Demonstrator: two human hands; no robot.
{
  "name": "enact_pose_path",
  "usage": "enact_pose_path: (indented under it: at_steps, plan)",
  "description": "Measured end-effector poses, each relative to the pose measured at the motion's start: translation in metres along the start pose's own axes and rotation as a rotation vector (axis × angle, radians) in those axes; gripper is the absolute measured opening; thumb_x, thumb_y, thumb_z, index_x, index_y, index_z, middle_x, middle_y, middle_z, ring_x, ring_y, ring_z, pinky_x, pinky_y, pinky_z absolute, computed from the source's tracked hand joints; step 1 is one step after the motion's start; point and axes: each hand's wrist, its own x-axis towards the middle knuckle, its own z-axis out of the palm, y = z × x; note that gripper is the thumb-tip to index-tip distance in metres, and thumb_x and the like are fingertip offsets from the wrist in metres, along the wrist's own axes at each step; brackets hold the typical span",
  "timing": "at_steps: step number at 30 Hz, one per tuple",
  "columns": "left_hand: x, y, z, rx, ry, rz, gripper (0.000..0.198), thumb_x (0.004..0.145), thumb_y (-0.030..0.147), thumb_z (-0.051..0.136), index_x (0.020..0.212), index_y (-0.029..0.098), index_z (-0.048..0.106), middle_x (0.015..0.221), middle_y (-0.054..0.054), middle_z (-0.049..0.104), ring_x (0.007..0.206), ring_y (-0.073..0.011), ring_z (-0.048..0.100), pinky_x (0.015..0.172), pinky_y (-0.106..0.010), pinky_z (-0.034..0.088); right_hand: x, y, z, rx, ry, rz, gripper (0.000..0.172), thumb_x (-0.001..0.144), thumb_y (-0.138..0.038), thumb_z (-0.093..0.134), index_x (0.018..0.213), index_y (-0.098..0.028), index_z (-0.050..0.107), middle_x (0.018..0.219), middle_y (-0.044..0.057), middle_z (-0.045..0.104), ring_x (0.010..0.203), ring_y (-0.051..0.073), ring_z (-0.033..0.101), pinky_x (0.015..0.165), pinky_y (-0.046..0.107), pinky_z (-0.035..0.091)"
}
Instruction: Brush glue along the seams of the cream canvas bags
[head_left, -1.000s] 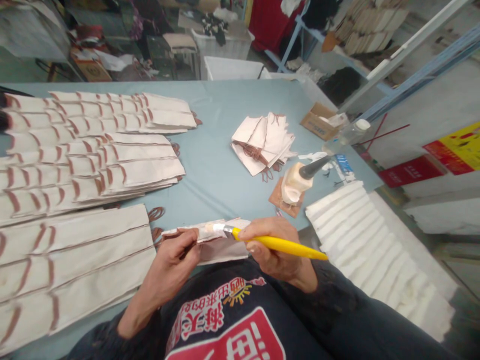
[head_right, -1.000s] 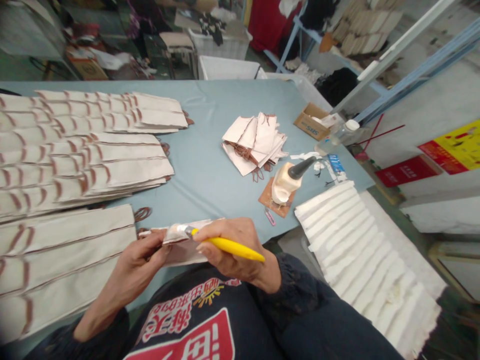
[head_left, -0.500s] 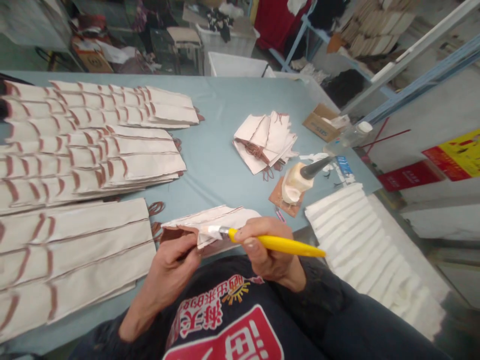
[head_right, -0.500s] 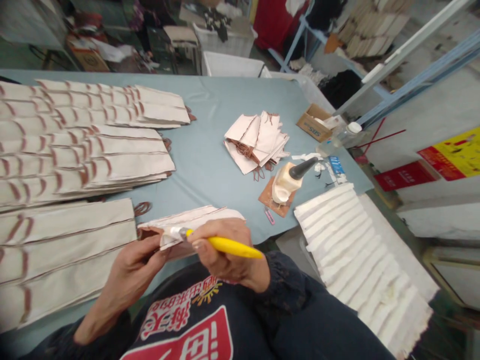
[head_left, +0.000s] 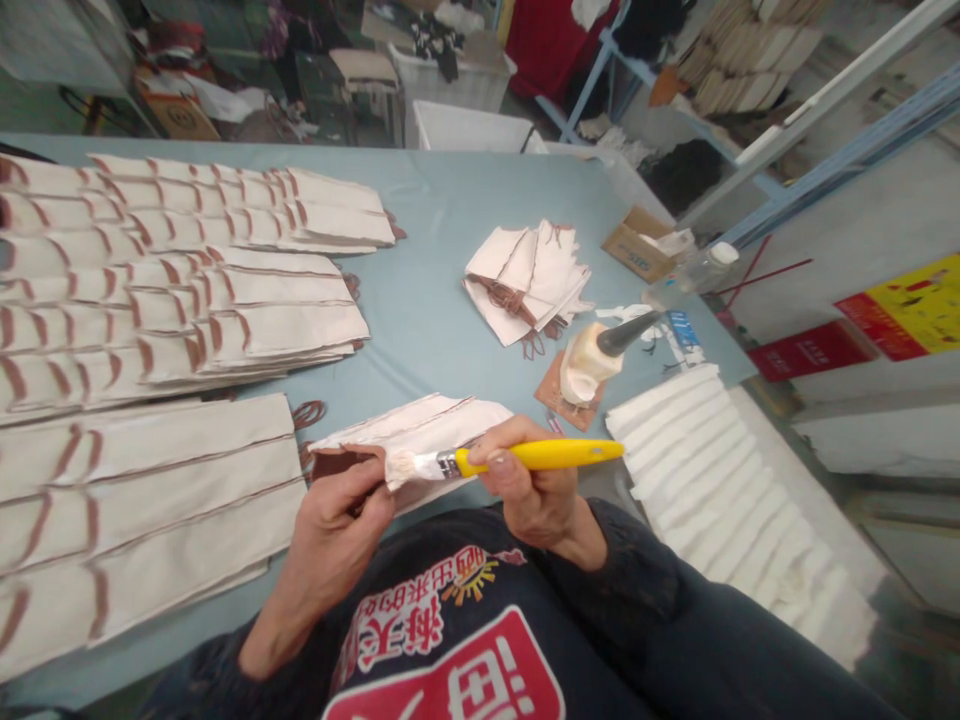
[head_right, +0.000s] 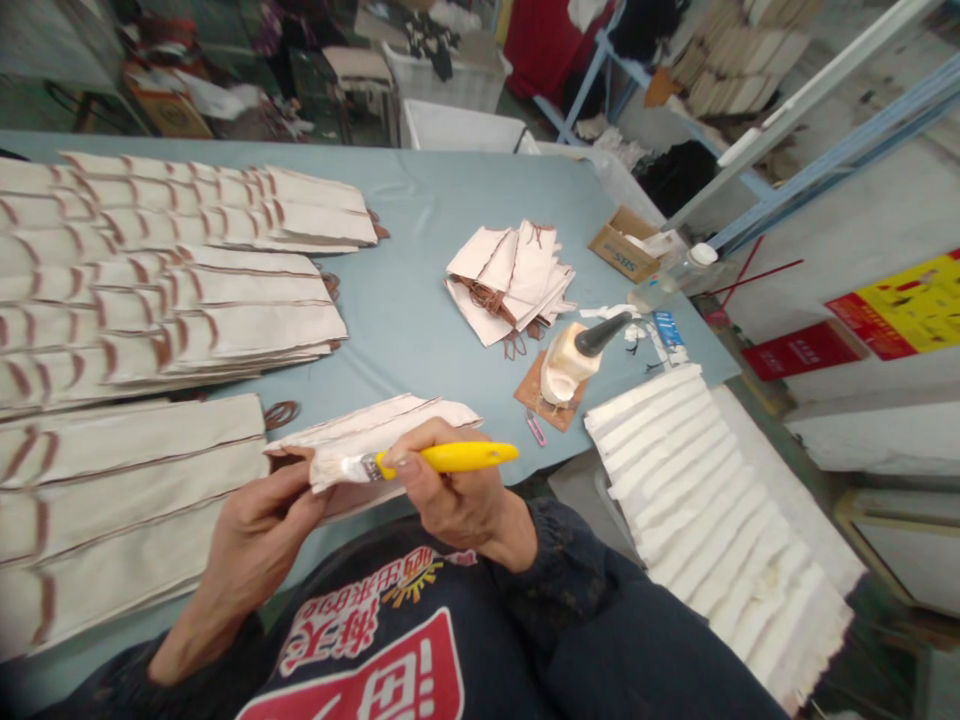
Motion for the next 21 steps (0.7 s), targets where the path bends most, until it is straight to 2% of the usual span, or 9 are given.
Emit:
enact_pose_path:
  at_steps: [5, 9, 12, 16, 18, 21]
  plan:
    - [-0.002, -0.004, 0.0, -0.045, 0.033, -0.053, 0.027, 0.084, 0.023, 0.06, 0.08, 0.02, 0.086, 0.068, 0.0, 0.078, 0.06, -0.0172, 0.068, 0.056, -0.022, 0.05, 0.003, 0.011, -0.015, 0.158, -0.05, 0.196, 0.032, 0.105, -0.046, 0.059, 0.089, -0.021, 0.068, 0.064, -0.003, 0.058, 0.059, 0.013, 0.059, 0.049, 0.024, 0.045]
    - [-0.001, -0.005, 0.0, -0.052, -0.013, -0.042, 0.026, 0.086, 0.024, 0.06, 0.086, 0.02, 0.086, 0.08, -0.002, 0.084, 0.072, -0.0205, 0.076, 0.066, -0.024, 0.057, 0.016, 0.007, -0.021, 0.274, -0.02, 0.28, 0.034, 0.104, -0.049, 0.062, 0.086, -0.022, 0.069, 0.062, -0.003, 0.053, 0.051, 0.011, 0.048, 0.044, 0.025, 0.038]
    - [0.002, -0.001, 0.003, -0.062, -0.049, -0.019, 0.027, 0.087, 0.022, 0.059, 0.088, 0.02, 0.086, 0.085, -0.003, 0.084, 0.078, -0.0213, 0.076, 0.072, -0.026, 0.059, 0.033, 0.003, -0.011, 0.357, -0.073, 0.334, 0.04, 0.103, -0.054, 0.061, 0.082, -0.021, 0.068, 0.066, -0.003, 0.053, 0.052, 0.009, 0.046, 0.044, 0.024, 0.036]
    - [0.005, 0.004, 0.005, -0.089, -0.12, -0.039, 0.027, 0.086, 0.022, 0.058, 0.086, 0.018, 0.085, 0.073, -0.002, 0.078, 0.065, -0.0189, 0.068, 0.062, -0.025, 0.055, 0.051, 0.005, 0.01, 0.411, -0.164, 0.329, 0.044, 0.102, -0.058, 0.06, 0.082, -0.019, 0.068, 0.065, -0.004, 0.047, 0.052, 0.009, 0.041, 0.042, 0.024, 0.031]
    - [0.006, 0.005, 0.003, -0.093, -0.107, -0.086, 0.026, 0.086, 0.026, 0.06, 0.085, 0.018, 0.085, 0.069, -0.001, 0.075, 0.062, -0.0185, 0.064, 0.059, -0.026, 0.053, 0.056, 0.009, 0.015, 0.411, -0.139, 0.319, 0.044, 0.101, -0.059, 0.061, 0.082, -0.02, 0.067, 0.06, -0.006, 0.041, 0.049, 0.008, 0.036, 0.04, 0.024, 0.029]
    - [0.005, 0.003, -0.002, -0.132, -0.057, -0.181, 0.025, 0.085, 0.033, 0.067, 0.09, 0.018, 0.086, 0.078, -0.004, 0.08, 0.074, -0.0227, 0.069, 0.067, -0.028, 0.056, 0.059, 0.013, 0.011, 0.417, -0.008, 0.319, 0.045, 0.1, -0.062, 0.062, 0.082, -0.022, 0.063, 0.054, -0.009, 0.036, 0.045, 0.008, 0.032, 0.038, 0.025, 0.028]
